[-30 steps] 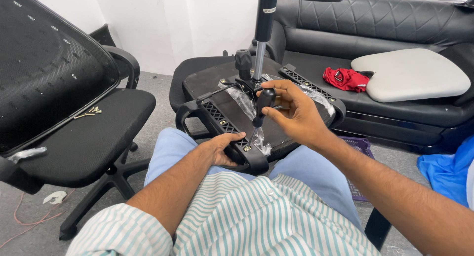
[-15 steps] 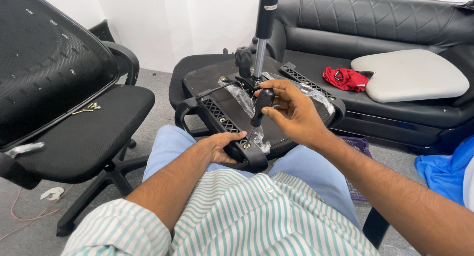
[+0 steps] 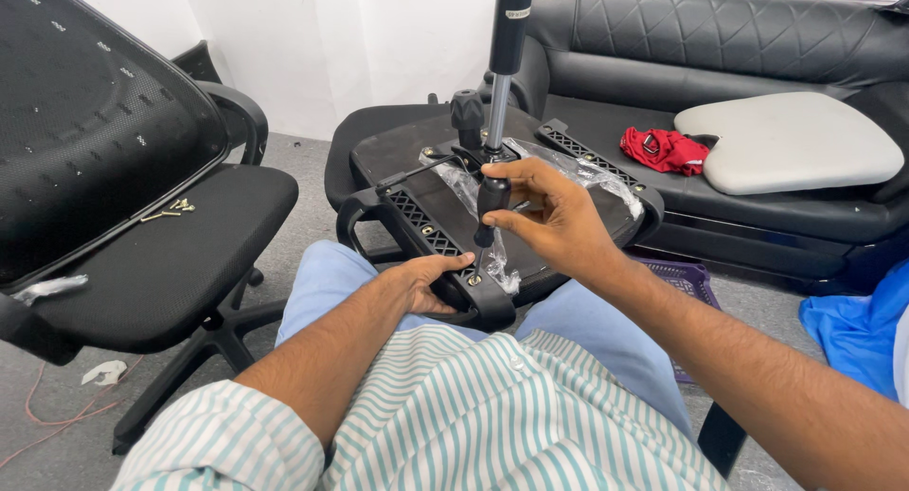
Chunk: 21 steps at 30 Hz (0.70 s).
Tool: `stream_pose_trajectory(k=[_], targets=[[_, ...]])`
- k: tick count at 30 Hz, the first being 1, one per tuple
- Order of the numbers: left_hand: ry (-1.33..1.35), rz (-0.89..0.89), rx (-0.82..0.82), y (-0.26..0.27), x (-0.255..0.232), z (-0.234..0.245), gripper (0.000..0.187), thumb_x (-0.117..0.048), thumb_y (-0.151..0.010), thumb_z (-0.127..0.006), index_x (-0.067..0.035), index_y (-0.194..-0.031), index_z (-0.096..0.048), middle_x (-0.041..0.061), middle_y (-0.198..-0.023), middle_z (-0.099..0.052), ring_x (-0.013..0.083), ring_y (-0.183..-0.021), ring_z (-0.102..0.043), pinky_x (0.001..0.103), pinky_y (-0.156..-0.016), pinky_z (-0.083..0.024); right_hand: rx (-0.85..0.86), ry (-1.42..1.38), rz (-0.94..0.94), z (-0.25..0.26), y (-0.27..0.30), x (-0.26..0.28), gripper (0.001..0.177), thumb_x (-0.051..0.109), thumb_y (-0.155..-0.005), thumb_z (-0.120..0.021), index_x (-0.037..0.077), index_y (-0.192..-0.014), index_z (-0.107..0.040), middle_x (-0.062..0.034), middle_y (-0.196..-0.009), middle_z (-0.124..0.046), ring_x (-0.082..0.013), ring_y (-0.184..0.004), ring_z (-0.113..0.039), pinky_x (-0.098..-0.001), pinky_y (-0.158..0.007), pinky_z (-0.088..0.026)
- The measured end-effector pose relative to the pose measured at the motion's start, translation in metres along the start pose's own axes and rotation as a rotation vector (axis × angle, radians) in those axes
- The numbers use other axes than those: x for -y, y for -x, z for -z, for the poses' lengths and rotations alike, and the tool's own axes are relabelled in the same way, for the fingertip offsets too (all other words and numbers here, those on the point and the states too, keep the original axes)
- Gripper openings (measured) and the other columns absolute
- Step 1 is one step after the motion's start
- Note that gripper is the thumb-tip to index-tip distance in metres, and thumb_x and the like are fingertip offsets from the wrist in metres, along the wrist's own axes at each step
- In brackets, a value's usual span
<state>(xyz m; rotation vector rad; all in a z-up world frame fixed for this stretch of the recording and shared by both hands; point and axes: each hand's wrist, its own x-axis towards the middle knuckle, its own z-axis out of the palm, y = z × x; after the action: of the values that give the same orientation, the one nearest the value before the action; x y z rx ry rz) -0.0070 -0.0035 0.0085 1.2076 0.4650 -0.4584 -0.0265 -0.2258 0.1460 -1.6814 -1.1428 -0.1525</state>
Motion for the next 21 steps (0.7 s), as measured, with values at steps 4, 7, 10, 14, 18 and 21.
stream_pose_trajectory(k=[4, 7, 10, 14, 18, 21], targets=[[-0.025, -0.003, -0.005, -0.0014, 0.0005, 0.0002, 0.049, -0.036, -0.090, -0.074, -0.001, -0.122, -0.064, 0.016, -0.114, -0.072, 0.0276, -0.105, -0.074, 0.045, -0.091, -0.063, -0.017, 0.047, 0.031, -0.0011, 0.0000, -0.0024, 0.052, 0.003, -0.087, -0.082, 0.012, -0.135, -0.062, -0.0002, -0.099, -0.061, -0.0054, -0.093, -0.062, -0.0209, -0.080, -0.060], [-0.019, -0.004, 0.032, -0.0015, 0.0012, 0.0003, 0.046, -0.035, -0.090, -0.073, -0.002, -0.120, -0.066, 0.014, -0.111, -0.074, 0.0255, -0.103, -0.074, 0.044, -0.090, -0.063, -0.036, 0.037, 0.029, -0.0014, -0.0011, -0.0047, 0.051, 0.003, -0.087, -0.083, 0.011, -0.133, -0.062, 0.0012, -0.099, -0.061, -0.0041, -0.092, -0.062, -0.0192, -0.075, -0.058], [-0.020, -0.022, 0.051, -0.0012, 0.0012, -0.0007, 0.043, -0.034, -0.090, -0.072, -0.004, -0.120, -0.067, 0.012, -0.109, -0.076, 0.0230, -0.102, -0.075, 0.042, -0.089, -0.062, -0.058, 0.058, 0.019, -0.0025, -0.0025, -0.0063, 0.051, 0.004, -0.085, -0.085, 0.010, -0.131, -0.063, -0.0002, -0.097, -0.058, -0.0039, -0.087, -0.060, -0.0185, -0.067, -0.055], [0.013, -0.012, 0.025, -0.0001, 0.0008, -0.0023, 0.042, -0.032, -0.090, -0.073, -0.003, -0.120, -0.066, 0.013, -0.109, -0.076, 0.0239, -0.101, -0.075, 0.043, -0.087, -0.063, -0.091, 0.049, 0.028, -0.0012, -0.0032, -0.0065, 0.050, 0.007, -0.087, -0.084, 0.009, -0.130, -0.060, -0.0019, -0.101, -0.066, -0.0038, -0.091, -0.067, -0.0177, -0.072, -0.059], [-0.010, -0.016, 0.000, 0.0014, 0.0018, -0.0010, 0.044, -0.032, -0.091, -0.073, 0.000, -0.119, -0.065, 0.016, -0.108, -0.075, 0.0266, -0.099, -0.076, 0.044, -0.087, -0.065, -0.134, 0.093, -0.004, -0.0029, -0.0016, -0.0030, 0.048, 0.010, -0.087, -0.084, 0.008, -0.128, -0.058, -0.0043, -0.101, -0.071, -0.0061, -0.091, -0.072, -0.0199, -0.073, -0.063], [0.004, -0.004, 0.000, 0.0022, -0.0001, -0.0019, 0.044, -0.032, -0.090, -0.073, 0.000, -0.120, -0.065, 0.015, -0.109, -0.075, 0.0260, -0.099, -0.076, 0.043, -0.087, -0.065, -0.145, 0.156, -0.004, -0.0047, -0.0017, 0.0028, 0.048, 0.011, -0.086, -0.085, 0.009, -0.127, -0.059, -0.0049, -0.099, -0.072, -0.0082, -0.092, -0.074, -0.0218, -0.075, -0.065]])
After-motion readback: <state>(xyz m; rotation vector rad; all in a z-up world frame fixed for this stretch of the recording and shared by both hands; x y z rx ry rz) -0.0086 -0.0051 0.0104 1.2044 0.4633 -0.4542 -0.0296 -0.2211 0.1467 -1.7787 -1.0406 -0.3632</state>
